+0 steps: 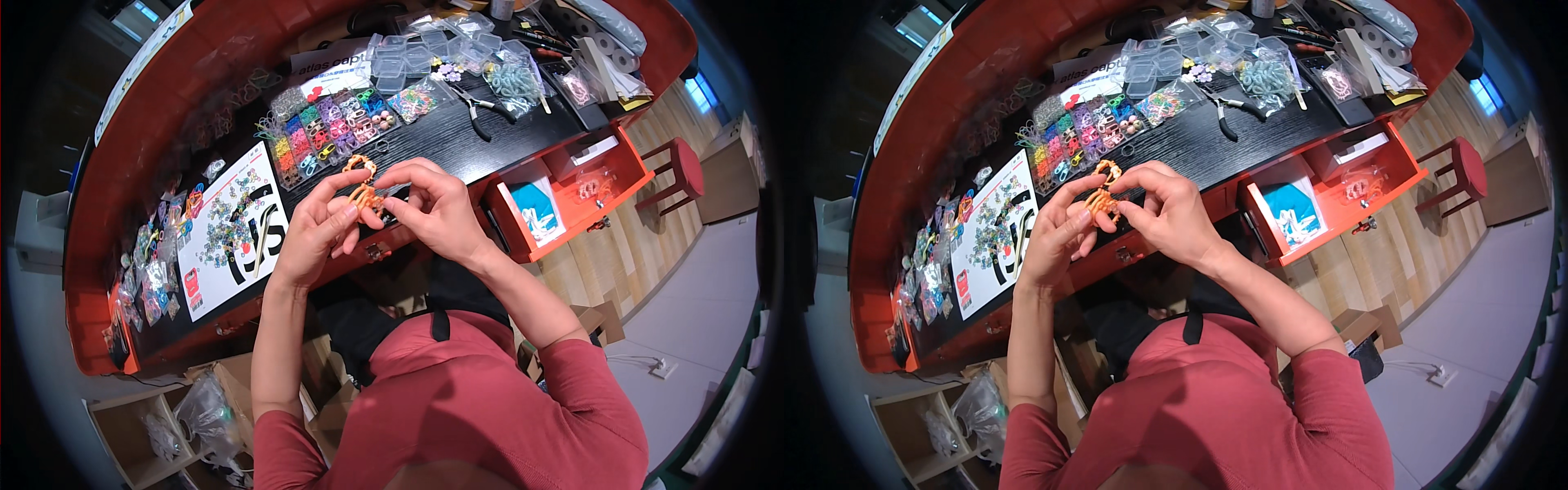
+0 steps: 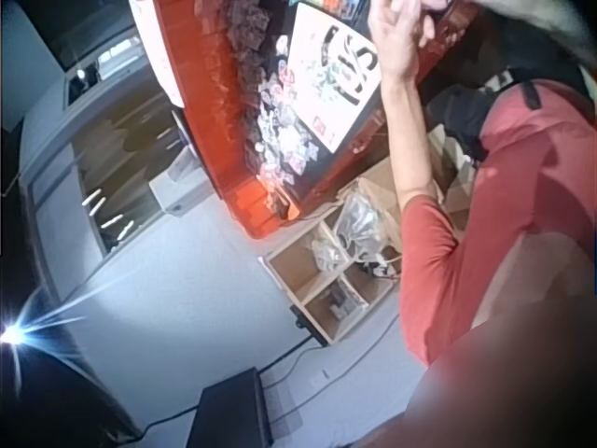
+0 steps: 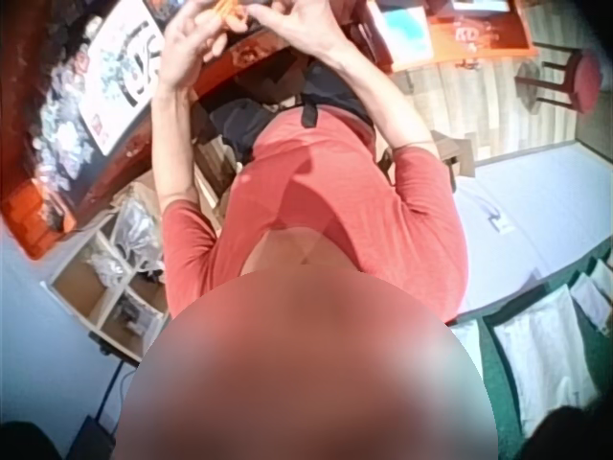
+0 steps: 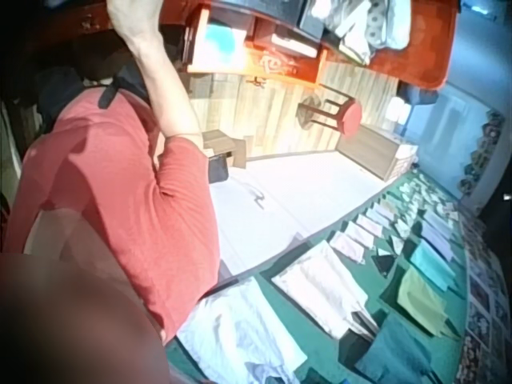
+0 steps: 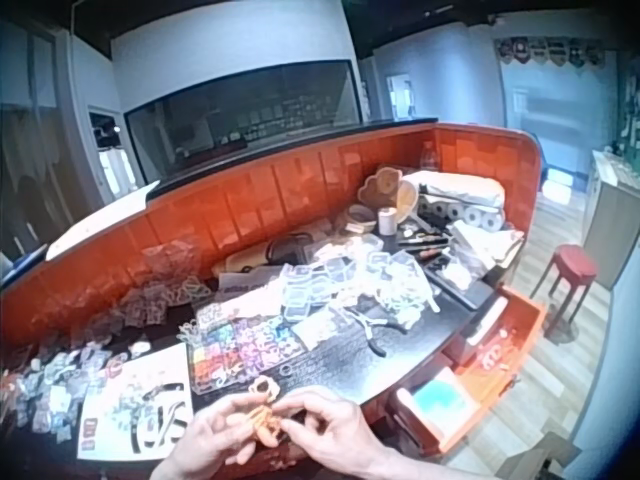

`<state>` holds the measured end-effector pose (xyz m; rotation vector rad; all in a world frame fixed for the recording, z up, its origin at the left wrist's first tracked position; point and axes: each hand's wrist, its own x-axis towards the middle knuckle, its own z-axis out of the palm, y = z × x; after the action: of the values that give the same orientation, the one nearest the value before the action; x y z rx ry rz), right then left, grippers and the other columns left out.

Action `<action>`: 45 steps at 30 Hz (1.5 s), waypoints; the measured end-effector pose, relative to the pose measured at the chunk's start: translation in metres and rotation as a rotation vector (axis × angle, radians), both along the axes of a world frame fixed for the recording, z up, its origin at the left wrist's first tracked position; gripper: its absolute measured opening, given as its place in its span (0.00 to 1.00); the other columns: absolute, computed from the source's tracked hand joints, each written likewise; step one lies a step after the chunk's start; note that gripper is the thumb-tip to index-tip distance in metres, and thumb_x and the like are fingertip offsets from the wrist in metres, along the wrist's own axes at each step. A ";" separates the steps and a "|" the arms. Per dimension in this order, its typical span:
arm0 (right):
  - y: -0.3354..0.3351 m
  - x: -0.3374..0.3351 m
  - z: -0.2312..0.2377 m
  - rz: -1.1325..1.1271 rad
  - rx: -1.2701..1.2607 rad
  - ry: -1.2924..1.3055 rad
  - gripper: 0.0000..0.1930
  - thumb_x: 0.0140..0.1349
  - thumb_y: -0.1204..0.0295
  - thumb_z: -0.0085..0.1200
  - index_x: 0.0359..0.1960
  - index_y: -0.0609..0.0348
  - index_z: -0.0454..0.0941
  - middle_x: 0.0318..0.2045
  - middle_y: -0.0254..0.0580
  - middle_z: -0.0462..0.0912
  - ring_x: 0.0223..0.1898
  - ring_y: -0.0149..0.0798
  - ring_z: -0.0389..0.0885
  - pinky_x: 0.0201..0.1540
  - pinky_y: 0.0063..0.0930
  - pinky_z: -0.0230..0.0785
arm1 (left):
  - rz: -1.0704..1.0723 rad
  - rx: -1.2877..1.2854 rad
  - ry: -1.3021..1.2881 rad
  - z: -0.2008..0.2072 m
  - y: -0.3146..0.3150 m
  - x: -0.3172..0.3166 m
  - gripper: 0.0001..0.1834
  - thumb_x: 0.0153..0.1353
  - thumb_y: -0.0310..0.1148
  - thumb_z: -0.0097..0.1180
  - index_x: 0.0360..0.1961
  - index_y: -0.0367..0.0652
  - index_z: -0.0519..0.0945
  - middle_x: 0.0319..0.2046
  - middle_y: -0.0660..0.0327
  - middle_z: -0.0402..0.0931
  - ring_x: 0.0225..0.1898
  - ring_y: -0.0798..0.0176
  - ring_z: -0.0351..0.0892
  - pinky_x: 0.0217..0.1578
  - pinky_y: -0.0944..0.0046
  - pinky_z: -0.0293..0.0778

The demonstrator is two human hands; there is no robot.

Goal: Assembling charms and rings to create keychains at a crafting station.

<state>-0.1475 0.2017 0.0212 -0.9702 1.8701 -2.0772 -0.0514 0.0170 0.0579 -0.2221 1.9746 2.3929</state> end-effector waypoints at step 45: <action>-0.014 0.013 -0.014 0.324 -0.285 -1.042 0.08 0.70 0.66 0.59 0.37 0.58 0.80 0.26 0.31 0.80 0.24 0.24 0.77 0.31 0.24 0.74 | 0.022 0.455 0.073 -0.022 -0.013 0.002 0.29 0.80 0.45 0.37 0.72 0.35 0.61 0.57 0.46 0.79 0.12 0.80 0.59 0.13 0.80 0.57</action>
<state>-0.1346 0.1872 0.0073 -0.0983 0.8465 -2.0343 -0.0495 0.0042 0.0358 -0.1417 1.3955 2.8116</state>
